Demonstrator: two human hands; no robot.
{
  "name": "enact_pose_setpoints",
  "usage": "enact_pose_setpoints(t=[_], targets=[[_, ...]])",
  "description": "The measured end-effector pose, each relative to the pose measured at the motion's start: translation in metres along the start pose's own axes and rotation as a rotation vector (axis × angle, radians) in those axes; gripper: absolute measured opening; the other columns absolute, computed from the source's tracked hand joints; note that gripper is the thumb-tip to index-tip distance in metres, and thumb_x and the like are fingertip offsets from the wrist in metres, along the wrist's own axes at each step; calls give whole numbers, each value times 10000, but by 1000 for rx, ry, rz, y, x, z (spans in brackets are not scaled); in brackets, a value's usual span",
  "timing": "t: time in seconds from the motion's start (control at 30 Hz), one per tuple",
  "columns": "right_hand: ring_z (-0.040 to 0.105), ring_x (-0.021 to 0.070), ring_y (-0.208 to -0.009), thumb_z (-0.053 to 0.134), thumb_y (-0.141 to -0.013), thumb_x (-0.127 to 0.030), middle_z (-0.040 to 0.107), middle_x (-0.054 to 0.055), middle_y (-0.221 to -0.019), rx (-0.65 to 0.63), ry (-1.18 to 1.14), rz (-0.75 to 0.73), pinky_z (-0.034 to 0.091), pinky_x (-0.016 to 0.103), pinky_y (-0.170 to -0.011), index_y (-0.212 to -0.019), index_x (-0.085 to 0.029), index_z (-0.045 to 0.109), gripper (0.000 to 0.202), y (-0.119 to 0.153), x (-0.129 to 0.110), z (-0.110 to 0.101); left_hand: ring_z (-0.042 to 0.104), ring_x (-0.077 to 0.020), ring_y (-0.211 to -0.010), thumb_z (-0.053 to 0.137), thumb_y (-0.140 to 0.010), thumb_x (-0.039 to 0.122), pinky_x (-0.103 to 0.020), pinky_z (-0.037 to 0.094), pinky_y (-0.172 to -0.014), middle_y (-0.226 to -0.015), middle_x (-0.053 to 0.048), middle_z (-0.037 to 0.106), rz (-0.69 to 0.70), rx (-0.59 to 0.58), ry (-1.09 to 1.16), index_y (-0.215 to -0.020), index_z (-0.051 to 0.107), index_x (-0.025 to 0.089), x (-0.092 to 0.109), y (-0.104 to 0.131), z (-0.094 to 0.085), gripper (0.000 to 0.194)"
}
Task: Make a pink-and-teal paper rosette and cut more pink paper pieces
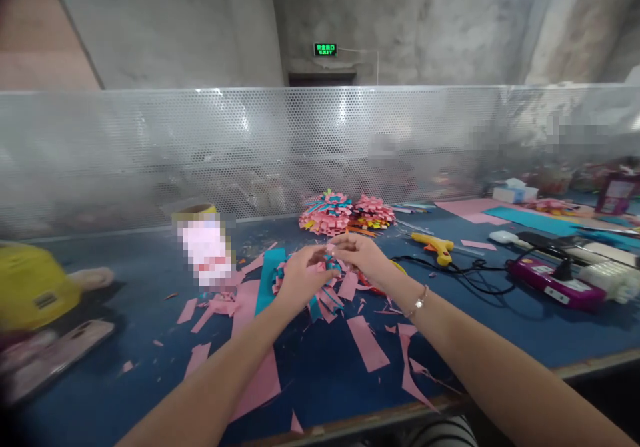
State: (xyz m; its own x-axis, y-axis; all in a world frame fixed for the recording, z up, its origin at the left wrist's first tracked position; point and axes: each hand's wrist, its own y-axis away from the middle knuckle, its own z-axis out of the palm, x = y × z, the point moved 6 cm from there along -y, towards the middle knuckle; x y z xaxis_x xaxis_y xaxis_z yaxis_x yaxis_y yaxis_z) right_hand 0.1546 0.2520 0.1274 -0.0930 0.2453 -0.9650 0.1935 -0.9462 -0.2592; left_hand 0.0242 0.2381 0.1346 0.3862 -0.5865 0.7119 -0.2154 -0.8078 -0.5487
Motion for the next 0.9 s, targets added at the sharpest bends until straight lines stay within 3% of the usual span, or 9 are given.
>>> enact_pose_setpoints(t=[0.13,0.23,0.37,0.57,0.67,0.73,0.9], targets=[[322,24,-373,713,-596,-308,555,-27,-629,22,-1,22,194,167,-330,-875,-170,551,351,8,8,11,576,-118,-658,646,-662,210,-262,479,-649,-836,-30,615,73,71,13,-847,610,167,2,0,-1,193],[276,20,-336,727,-577,-323,482,-64,-522,47,-59,63,158,167,-316,-842,-172,517,370,9,13,8,576,-126,-680,611,-705,176,-262,476,-670,-769,-16,628,143,99,-56,-785,629,182,5,0,2,82],[268,23,-328,735,-577,-334,391,-90,-433,32,-140,145,157,162,-318,-876,-166,539,395,9,18,6,580,-136,-766,532,-773,166,-273,477,-729,-790,-31,636,333,111,-170,-818,639,185,12,4,5,117],[344,22,-385,760,-573,-292,470,-58,-522,-45,-184,209,262,149,-352,-917,-174,593,401,13,18,11,565,-134,-869,407,-830,137,-274,478,-773,-976,-81,603,531,66,-283,-940,602,147,22,12,-2,224],[348,14,-388,754,-584,-285,568,-17,-658,-62,-174,219,291,156,-356,-909,-180,605,373,11,23,11,562,-146,-854,426,-811,111,-280,469,-766,-901,-59,612,492,-60,-442,-926,599,148,16,6,-3,211],[360,11,-396,741,-601,-284,610,18,-796,-68,-148,235,306,162,-362,-931,-191,604,369,9,28,9,562,-155,-837,444,-794,103,-281,457,-756,-875,-57,613,402,-61,-541,-886,608,154,6,-3,-12,194],[396,37,-411,727,-603,-296,625,36,-787,-57,-49,176,299,177,-350,-884,-186,606,325,3,26,-2,566,-180,-773,471,-784,184,-291,420,-729,-786,-64,623,7,181,-653,-751,625,169,-34,-27,-70,158]])
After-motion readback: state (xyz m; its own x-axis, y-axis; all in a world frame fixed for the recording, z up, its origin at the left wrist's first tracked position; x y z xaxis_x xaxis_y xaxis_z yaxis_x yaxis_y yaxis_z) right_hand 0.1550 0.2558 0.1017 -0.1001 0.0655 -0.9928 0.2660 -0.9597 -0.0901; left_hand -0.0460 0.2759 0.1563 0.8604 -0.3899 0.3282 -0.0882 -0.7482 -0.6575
